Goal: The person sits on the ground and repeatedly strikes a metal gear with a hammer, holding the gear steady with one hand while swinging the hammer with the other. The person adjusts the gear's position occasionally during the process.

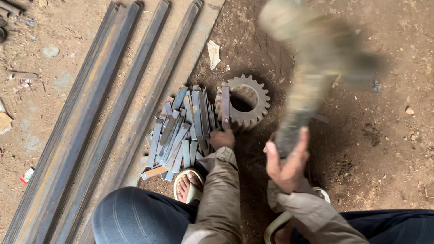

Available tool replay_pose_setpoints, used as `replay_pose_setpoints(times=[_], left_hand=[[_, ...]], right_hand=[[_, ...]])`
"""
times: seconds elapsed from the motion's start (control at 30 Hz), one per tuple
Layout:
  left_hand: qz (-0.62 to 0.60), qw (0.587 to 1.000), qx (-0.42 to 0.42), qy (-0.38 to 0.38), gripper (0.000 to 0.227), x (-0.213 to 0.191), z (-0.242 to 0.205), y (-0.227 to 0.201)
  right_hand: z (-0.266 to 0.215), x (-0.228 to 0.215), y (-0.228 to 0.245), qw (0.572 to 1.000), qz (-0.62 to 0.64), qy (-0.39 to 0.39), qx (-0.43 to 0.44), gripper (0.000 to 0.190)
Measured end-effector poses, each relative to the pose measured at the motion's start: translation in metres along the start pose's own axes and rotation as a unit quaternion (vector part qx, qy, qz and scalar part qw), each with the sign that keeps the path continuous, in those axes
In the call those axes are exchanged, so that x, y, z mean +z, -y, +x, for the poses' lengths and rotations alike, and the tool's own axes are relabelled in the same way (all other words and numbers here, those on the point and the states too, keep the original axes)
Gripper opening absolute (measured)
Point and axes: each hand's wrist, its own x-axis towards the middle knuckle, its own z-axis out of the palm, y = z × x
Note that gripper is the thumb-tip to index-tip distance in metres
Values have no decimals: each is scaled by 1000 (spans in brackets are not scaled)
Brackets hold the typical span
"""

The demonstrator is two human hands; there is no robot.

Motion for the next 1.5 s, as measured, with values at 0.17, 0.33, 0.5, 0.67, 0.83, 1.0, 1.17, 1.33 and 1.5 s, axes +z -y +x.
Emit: replay_pose_setpoints(times=[0.17,0.33,0.5,0.67,0.83,1.0,1.17,1.33,1.5], left_hand=[[67,996,-15,49,76,4,-6,-4],[32,999,-18,-9,75,-8,-5,-6],[3,995,-66,72,70,-15,-11,-4],[-13,999,-27,13,73,-14,-12,-6],[77,994,76,-4,84,-20,-17,-3],[134,982,73,112,86,-39,-6,-15],[42,973,204,-95,55,-38,-21,-13],[74,983,169,-8,40,-37,-8,-30],[74,981,180,-3,62,-31,9,-42]], right_hand=[[-35,12,-6,927,-155,200,277,76],[10,3,20,955,-104,130,244,68],[43,-2,39,987,-29,32,154,66],[-1,18,25,988,-69,15,140,64],[-49,2,12,962,-106,173,185,60],[-69,-34,26,921,-181,206,276,61],[-76,-59,19,859,-218,256,385,75],[-65,-66,3,806,-184,301,475,75],[-71,-66,-1,828,-138,283,463,74]])
